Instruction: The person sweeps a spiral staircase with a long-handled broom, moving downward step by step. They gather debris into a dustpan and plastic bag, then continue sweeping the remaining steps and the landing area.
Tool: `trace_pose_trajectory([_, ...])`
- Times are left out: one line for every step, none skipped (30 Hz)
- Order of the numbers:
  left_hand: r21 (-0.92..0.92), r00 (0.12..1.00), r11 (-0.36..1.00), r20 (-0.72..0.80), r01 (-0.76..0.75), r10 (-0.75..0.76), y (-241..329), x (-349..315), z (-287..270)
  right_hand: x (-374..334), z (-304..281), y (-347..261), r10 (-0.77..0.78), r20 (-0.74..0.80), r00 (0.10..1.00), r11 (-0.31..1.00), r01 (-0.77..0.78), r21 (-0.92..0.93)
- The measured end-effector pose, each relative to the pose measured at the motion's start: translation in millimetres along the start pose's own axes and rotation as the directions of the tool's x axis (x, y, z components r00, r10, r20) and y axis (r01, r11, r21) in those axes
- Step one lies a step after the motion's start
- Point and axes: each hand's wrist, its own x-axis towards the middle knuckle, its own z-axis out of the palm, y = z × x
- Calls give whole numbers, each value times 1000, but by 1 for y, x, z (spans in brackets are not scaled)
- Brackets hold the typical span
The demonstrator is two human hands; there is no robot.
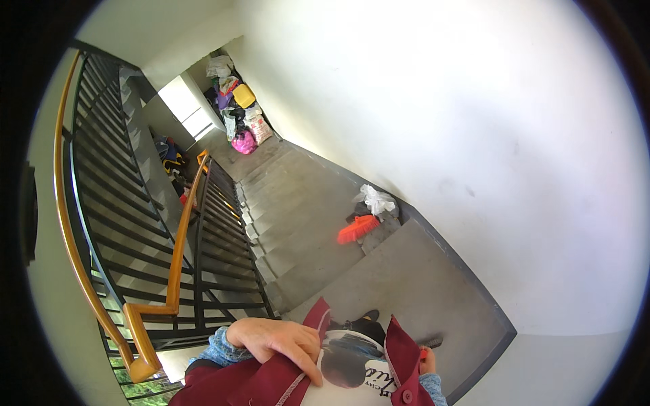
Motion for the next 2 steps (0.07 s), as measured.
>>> trace_pose_trajectory([1,999,999,-22,41,-41,12,-10,10,4,-6,4,36,0,999,999,-36,14])
trace_pose_trajectory([35,998,999,-68,8,-5,20,-18,19,9,-14,10,73,-2,997,997,-72,29])
